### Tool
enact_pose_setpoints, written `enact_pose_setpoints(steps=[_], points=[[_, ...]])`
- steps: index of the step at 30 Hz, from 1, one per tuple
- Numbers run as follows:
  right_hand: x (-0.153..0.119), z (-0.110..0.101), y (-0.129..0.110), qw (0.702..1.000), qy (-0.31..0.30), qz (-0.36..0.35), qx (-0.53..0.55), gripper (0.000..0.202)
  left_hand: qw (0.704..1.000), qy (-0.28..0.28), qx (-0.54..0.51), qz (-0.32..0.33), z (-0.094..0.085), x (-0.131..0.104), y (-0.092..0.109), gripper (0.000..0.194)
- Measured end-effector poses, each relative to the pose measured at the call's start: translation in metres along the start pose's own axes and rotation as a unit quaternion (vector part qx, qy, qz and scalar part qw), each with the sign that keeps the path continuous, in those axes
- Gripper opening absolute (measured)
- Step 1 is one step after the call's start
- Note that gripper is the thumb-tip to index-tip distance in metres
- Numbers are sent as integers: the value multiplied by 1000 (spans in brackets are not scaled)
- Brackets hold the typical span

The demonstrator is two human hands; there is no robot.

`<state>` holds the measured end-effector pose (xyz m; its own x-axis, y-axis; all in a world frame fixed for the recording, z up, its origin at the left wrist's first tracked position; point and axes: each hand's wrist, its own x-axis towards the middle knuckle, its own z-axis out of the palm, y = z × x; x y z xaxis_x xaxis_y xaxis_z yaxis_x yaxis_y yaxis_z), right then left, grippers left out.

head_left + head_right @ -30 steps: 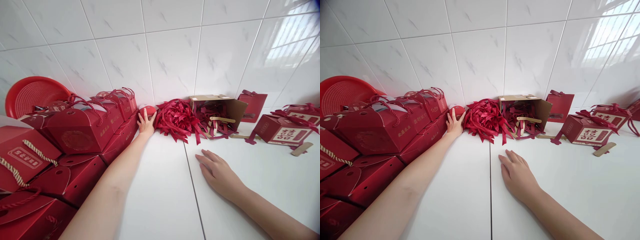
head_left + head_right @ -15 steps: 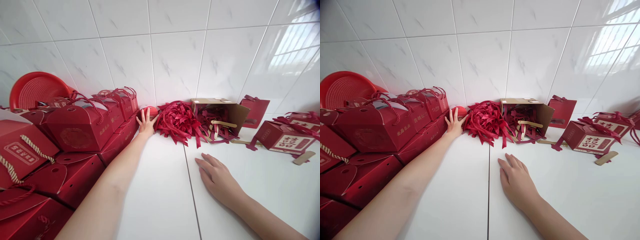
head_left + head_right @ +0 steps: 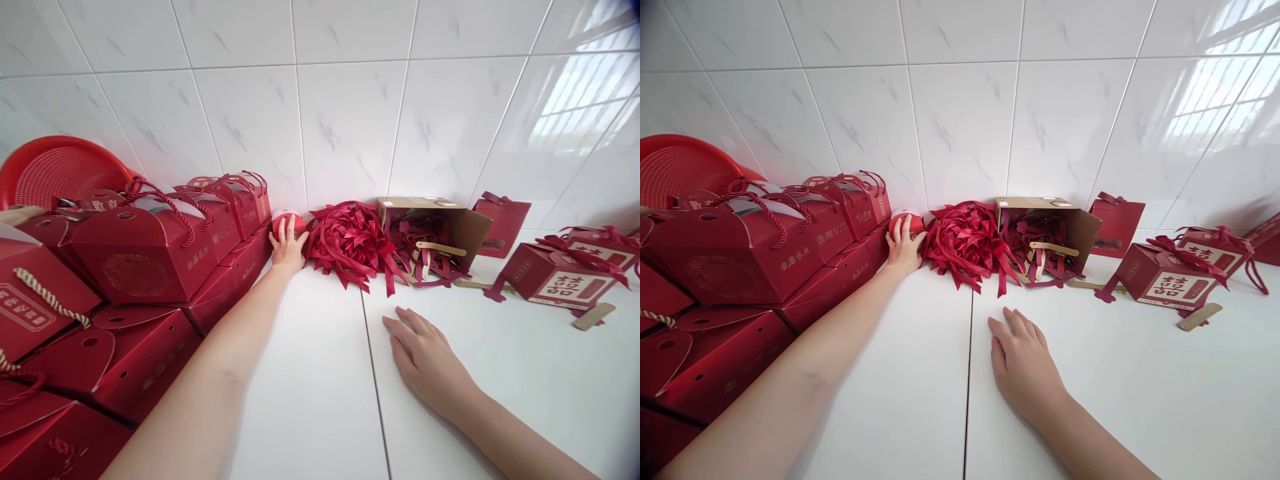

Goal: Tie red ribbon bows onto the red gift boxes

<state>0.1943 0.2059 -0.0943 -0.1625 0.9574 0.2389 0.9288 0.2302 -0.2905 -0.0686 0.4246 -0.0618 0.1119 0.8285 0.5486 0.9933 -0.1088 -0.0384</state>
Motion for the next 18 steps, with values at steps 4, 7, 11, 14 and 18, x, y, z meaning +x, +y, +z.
enact_pose_setpoints(steps=[4, 7, 11, 14, 18], points=[[1, -1, 0, 1000, 0, 1, 4, 42, 1000, 24, -5, 3, -2, -4, 1, 62], [1, -2, 1, 1000, -5, 4, 9, 43, 999, 38, -14, -1, -6, -9, 3, 62], [0, -2, 1, 1000, -10, 5, 19, 43, 998, 57, -22, -18, -15, -19, 7, 56], [1, -4, 0, 1000, -10, 4, 26, 42, 996, 80, -23, -31, -23, -26, 10, 45], [1, -7, -1, 999, -8, 3, 37, 41, 994, 104, -26, -36, -33, -35, 12, 32]])
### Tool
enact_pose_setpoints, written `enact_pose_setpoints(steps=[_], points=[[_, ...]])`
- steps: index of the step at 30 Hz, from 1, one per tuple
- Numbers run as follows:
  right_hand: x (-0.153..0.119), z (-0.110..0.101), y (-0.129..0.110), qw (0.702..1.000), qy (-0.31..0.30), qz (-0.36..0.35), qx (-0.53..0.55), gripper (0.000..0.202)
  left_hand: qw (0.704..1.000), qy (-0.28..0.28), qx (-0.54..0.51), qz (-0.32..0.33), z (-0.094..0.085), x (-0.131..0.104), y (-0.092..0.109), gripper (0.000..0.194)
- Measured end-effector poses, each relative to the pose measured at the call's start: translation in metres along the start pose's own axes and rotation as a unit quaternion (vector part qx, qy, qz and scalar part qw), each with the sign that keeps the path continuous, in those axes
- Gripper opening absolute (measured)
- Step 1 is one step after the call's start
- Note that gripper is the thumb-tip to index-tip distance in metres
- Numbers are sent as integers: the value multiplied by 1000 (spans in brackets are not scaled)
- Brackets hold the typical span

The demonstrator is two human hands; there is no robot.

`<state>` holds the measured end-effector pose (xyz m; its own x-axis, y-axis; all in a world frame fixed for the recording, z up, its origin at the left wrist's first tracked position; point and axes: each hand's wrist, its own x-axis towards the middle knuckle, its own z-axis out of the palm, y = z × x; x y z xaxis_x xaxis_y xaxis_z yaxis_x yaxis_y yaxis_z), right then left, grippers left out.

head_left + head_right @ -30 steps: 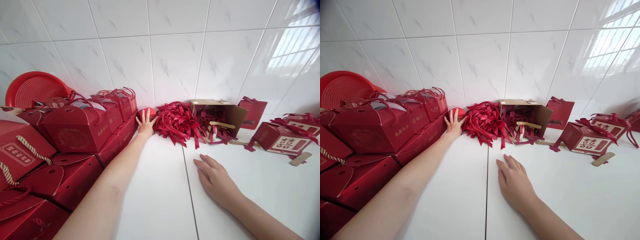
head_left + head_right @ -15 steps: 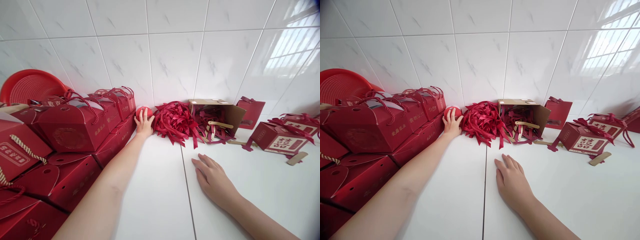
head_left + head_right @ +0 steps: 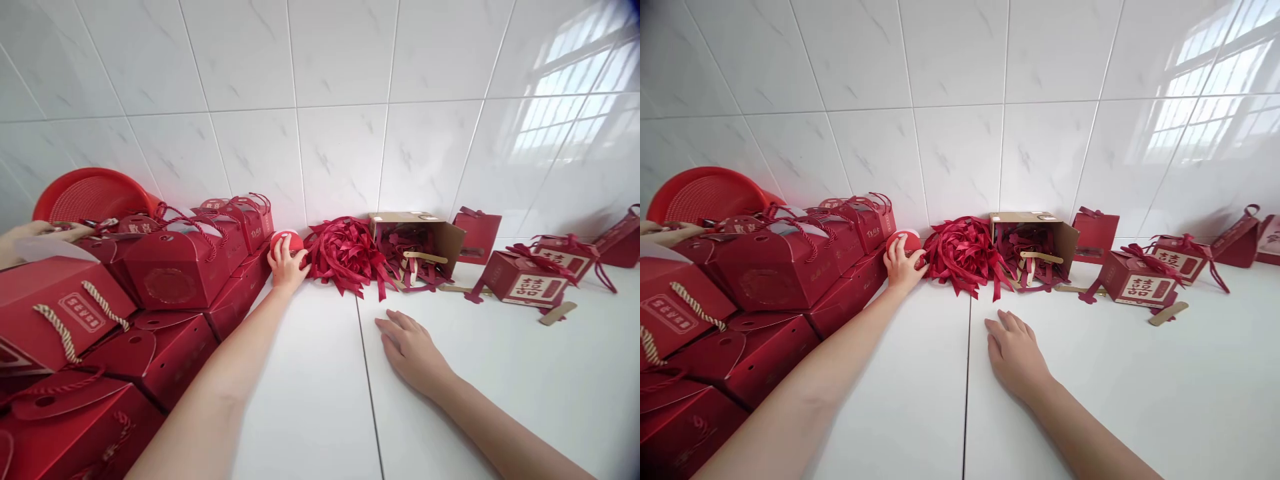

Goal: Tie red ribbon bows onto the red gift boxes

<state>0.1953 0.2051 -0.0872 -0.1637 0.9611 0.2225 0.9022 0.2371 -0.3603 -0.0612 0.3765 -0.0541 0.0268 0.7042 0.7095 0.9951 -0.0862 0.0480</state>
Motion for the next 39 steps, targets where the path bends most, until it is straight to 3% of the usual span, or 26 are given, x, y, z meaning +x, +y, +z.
enact_pose_setpoints(steps=[2, 7, 13, 18, 20, 24, 30, 34, 37, 39], points=[[-1, -2, 0, 1000, -2, -2, 6, 41, 1000, 15, -6, -16, -5, -4, 1, 38], [-3, -6, 0, 1000, -12, -12, 22, 42, 997, 53, -20, -59, -16, -18, 5, 78], [-5, -13, -5, 1000, -2, -26, 15, 42, 992, 76, -52, -87, -32, -39, 8, 83], [-9, -14, -6, 999, 16, -28, 0, 40, 990, 69, -74, -96, -61, -69, 19, 79], [-8, -12, -5, 999, 23, -27, -6, 38, 991, 66, -90, -71, -76, -88, 28, 79], [10, -8, -2, 999, 45, 13, -13, 35, 984, 62, -161, 46, -111, -127, 47, 81], [62, 0, 3, 991, 102, 79, -22, 42, 945, -52, -290, 143, -153, -164, 68, 89], [71, 3, 8, 992, 104, 78, 4, 32, 904, -116, -349, 219, -159, -165, 67, 85], [64, -2, 9, 990, 123, 62, 31, 38, 904, -113, -361, 197, -154, -154, 56, 78], [59, -5, 5, 991, 118, 9, 57, 44, 914, -98, -359, 164, -150, -144, 43, 70]])
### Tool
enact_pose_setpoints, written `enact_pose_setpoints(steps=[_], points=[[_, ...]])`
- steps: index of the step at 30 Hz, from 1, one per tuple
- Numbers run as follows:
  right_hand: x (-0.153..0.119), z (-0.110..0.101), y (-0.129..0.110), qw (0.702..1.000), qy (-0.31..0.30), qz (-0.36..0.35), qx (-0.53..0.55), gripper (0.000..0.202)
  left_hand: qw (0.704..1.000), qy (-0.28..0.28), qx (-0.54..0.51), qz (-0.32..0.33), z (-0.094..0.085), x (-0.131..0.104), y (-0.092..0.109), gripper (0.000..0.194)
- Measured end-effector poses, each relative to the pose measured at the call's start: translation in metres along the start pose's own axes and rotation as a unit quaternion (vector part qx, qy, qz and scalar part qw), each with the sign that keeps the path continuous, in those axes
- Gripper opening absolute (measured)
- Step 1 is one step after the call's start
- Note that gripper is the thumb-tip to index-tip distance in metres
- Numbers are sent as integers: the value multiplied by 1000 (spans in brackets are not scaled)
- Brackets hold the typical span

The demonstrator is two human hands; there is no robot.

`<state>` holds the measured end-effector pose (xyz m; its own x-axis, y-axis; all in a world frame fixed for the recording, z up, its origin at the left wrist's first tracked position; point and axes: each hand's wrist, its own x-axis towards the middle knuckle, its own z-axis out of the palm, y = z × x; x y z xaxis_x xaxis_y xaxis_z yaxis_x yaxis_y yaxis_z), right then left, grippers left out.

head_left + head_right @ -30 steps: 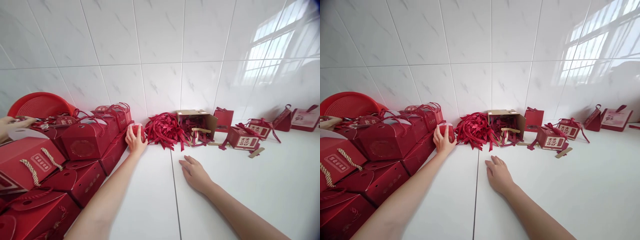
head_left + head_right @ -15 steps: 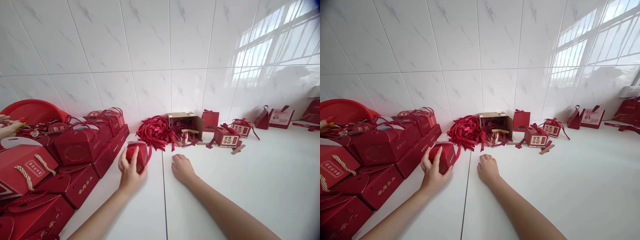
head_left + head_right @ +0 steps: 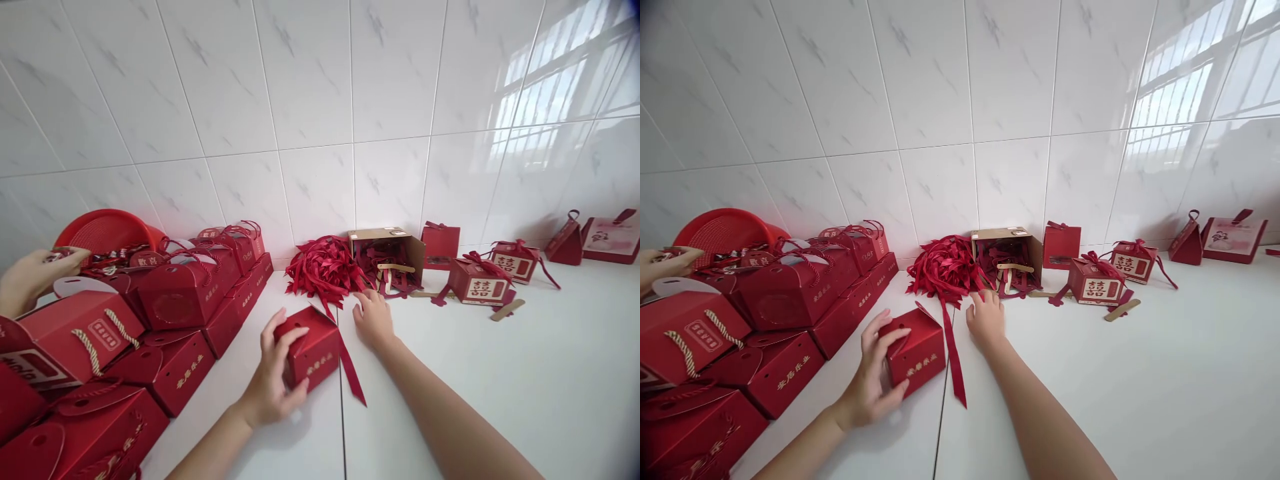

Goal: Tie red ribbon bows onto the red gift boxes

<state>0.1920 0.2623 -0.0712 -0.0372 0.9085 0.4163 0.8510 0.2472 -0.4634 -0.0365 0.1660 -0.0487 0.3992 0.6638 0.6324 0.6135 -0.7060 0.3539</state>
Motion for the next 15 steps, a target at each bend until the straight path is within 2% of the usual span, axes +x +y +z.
enact_pose_setpoints(steps=[2, 4, 6, 9, 12, 15], points=[[-4, -1, -7, 994, -42, -87, 41, 49, 999, 27, -8, -21, -9, 4, -15, 64], [-9, 0, -14, 976, -100, -175, 78, 57, 998, 50, -15, -33, -17, 5, -27, 58], [-15, 3, -18, 957, -146, -228, 102, 58, 997, 65, -5, -36, -23, 5, -34, 52], [-29, 1, -19, 946, -175, -245, 120, 57, 996, 79, 32, -37, -24, 5, -34, 38], [-50, -11, -11, 948, -183, -228, 125, 62, 992, 105, 58, -44, -21, 6, -28, 29], [-72, -28, -2, 953, -194, -205, 113, 61, 988, 124, 47, -78, -16, 6, -26, 44]])
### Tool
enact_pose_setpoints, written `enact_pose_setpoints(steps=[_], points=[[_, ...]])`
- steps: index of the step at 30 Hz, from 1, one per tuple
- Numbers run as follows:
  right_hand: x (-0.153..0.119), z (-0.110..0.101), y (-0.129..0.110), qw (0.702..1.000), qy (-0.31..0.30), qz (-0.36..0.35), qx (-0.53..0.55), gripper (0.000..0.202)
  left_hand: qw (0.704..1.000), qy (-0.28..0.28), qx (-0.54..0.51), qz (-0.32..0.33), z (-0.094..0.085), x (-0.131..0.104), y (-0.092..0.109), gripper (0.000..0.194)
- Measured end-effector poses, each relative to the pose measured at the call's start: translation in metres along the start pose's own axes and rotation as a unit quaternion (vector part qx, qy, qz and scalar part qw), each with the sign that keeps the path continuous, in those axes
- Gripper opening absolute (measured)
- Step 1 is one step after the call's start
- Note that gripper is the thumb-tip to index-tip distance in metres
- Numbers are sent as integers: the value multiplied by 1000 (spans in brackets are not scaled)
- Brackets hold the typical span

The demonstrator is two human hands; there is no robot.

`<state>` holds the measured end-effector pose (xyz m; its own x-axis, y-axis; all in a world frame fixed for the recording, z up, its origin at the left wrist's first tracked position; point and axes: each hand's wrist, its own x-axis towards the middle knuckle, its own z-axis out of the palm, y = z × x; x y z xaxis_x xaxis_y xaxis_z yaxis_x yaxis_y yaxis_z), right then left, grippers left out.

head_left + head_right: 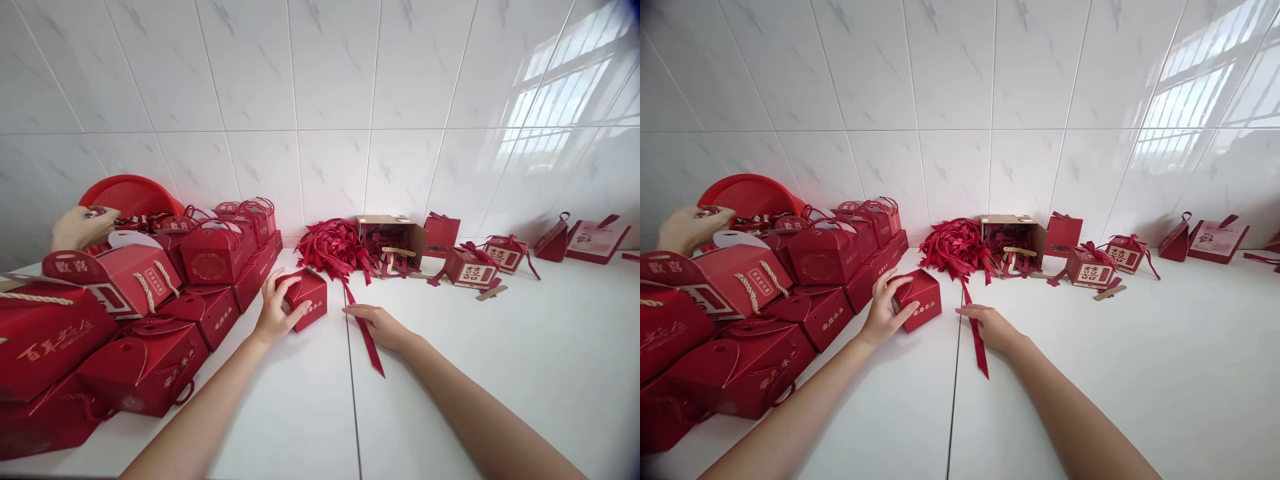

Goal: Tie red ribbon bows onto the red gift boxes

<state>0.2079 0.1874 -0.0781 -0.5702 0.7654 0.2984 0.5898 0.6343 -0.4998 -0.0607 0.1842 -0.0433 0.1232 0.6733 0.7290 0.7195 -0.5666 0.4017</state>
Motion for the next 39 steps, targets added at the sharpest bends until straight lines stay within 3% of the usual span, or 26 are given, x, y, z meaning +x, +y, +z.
enact_pose_setpoints(steps=[3, 8, 16, 19, 22, 27, 31, 36, 39], points=[[-21, -8, -7, 999, -2, 34, -18, 54, 995, 5, -61, -76, 4, -1, -5, 71], [-35, -27, -18, 990, 2, 121, -67, 28, 959, -24, -227, -169, 4, 0, -7, 84], [-43, -62, -29, 960, -109, 246, -77, 12, 915, -111, -355, -156, 0, 0, 0, 79], [-33, -58, -42, 959, -86, 246, -109, 24, 901, -122, -385, -161, 0, -1, 2, 78], [-18, -42, -55, 973, -77, 198, -93, 34, 887, -122, -408, -180, 0, -2, 3, 77], [-8, -14, -54, 984, -93, 148, -26, 11, 877, -122, -424, -189, 3, -1, 4, 76], [-14, -14, -47, 983, -30, 149, 105, 14, 858, -140, -450, -206, 3, 1, 10, 77], [-16, -35, -58, 934, 176, 123, 285, 23, 840, -196, -457, -217, -1, 0, 26, 78], [-18, -45, -68, 914, 228, 103, 318, 25, 847, -199, -441, -219, -3, -1, 35, 65]])
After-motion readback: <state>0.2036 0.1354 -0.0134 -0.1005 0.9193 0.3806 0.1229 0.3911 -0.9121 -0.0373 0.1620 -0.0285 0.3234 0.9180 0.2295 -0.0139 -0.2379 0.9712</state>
